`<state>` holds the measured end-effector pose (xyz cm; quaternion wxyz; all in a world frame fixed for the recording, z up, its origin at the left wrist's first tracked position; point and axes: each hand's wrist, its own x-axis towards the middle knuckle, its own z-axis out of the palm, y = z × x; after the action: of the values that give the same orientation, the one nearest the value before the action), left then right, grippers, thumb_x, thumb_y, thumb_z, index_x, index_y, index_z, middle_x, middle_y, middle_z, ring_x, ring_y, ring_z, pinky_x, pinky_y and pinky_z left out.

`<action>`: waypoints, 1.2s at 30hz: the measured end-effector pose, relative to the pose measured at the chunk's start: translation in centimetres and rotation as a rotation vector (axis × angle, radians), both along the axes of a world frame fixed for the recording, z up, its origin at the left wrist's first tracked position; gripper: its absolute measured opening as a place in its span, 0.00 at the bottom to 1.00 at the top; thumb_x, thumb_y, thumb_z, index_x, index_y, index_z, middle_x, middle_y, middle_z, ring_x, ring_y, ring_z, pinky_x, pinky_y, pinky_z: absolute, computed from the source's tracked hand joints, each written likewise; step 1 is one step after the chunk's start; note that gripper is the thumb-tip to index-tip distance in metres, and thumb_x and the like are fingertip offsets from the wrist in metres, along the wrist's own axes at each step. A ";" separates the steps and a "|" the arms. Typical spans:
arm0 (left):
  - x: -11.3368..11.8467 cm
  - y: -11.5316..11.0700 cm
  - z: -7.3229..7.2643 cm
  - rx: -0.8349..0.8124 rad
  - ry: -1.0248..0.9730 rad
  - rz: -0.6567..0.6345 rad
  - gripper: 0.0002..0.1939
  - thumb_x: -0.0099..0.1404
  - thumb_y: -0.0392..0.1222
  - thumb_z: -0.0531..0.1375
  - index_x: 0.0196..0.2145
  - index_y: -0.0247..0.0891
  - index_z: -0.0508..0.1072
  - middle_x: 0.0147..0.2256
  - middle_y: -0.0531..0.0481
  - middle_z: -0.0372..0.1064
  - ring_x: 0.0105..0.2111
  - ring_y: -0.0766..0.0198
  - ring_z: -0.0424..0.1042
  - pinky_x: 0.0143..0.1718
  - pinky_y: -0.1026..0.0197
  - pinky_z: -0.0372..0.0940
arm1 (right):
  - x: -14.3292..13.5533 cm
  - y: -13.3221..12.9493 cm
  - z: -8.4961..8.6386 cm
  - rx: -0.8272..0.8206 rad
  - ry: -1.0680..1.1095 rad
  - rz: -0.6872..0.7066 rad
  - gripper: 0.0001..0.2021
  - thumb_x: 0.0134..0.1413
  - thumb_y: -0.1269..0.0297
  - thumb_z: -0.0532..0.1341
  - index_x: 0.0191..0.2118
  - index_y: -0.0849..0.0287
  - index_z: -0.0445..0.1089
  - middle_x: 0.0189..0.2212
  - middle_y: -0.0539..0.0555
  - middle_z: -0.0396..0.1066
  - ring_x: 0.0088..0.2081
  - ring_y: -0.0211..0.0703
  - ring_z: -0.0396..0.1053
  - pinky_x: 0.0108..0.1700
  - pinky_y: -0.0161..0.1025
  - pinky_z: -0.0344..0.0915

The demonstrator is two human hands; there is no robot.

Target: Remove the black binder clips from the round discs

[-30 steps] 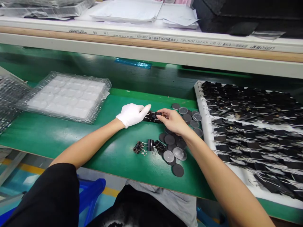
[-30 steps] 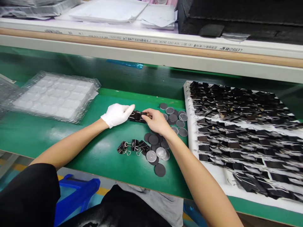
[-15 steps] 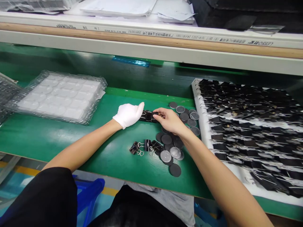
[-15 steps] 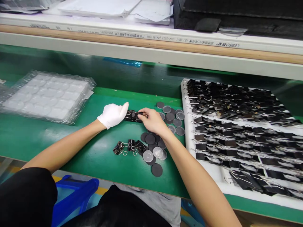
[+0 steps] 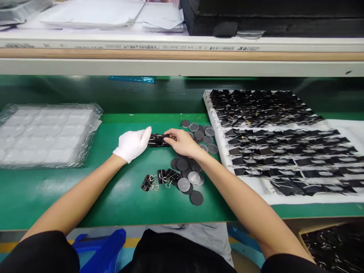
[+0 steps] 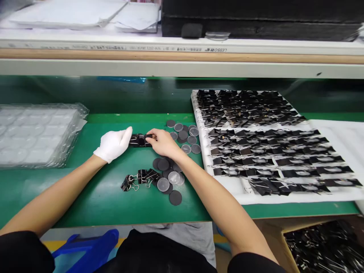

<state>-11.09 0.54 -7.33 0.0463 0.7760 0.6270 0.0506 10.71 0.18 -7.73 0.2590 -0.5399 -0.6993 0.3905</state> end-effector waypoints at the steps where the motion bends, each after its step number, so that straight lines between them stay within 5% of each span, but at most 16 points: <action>1: 0.1 0.0 0.2 -0.002 -0.021 0.005 0.37 0.76 0.61 0.34 0.29 0.41 0.75 0.27 0.43 0.75 0.29 0.52 0.74 0.28 0.58 0.52 | 0.0 0.0 0.0 -0.001 0.012 -0.003 0.08 0.64 0.69 0.63 0.47 0.58 0.77 0.41 0.55 0.81 0.42 0.44 0.76 0.47 0.41 0.68; 5: -0.3 0.0 0.9 -0.047 -0.058 -0.031 0.33 0.73 0.66 0.41 0.24 0.42 0.69 0.24 0.46 0.73 0.27 0.56 0.71 0.27 0.59 0.52 | 0.3 0.0 0.0 -0.006 0.067 0.015 0.09 0.64 0.70 0.63 0.47 0.59 0.77 0.44 0.57 0.80 0.44 0.44 0.76 0.48 0.41 0.68; 11: -2.0 0.1 2.0 -0.255 -0.210 -0.168 0.23 0.68 0.65 0.53 0.32 0.43 0.73 0.27 0.52 0.75 0.28 0.60 0.70 0.30 0.61 0.56 | 0.8 0.0 0.3 -0.010 0.083 0.032 0.09 0.63 0.70 0.63 0.48 0.62 0.77 0.42 0.57 0.80 0.42 0.44 0.75 0.46 0.41 0.67; 26: -2.6 0.1 1.4 -0.351 -0.436 -0.181 0.26 0.66 0.66 0.58 0.27 0.39 0.65 0.24 0.56 0.60 0.25 0.67 0.58 0.26 0.63 0.51 | 1.0 0.3 -0.9 -0.030 0.182 0.059 0.08 0.61 0.69 0.63 0.45 0.60 0.76 0.43 0.57 0.81 0.43 0.49 0.77 0.49 0.46 0.68; 36: -3.1 0.2 1.6 -0.398 -0.468 -0.200 0.26 0.65 0.66 0.59 0.28 0.39 0.67 0.24 0.56 0.60 0.24 0.68 0.56 0.25 0.64 0.51 | 0.9 0.5 -1.2 -0.013 0.139 0.084 0.09 0.61 0.66 0.63 0.45 0.59 0.77 0.40 0.55 0.80 0.40 0.46 0.75 0.46 0.44 0.68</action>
<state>-14.15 0.70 -5.71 0.3448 0.7768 0.5175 0.0991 11.59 0.69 -8.95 0.2868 -0.4835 -0.6991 0.4419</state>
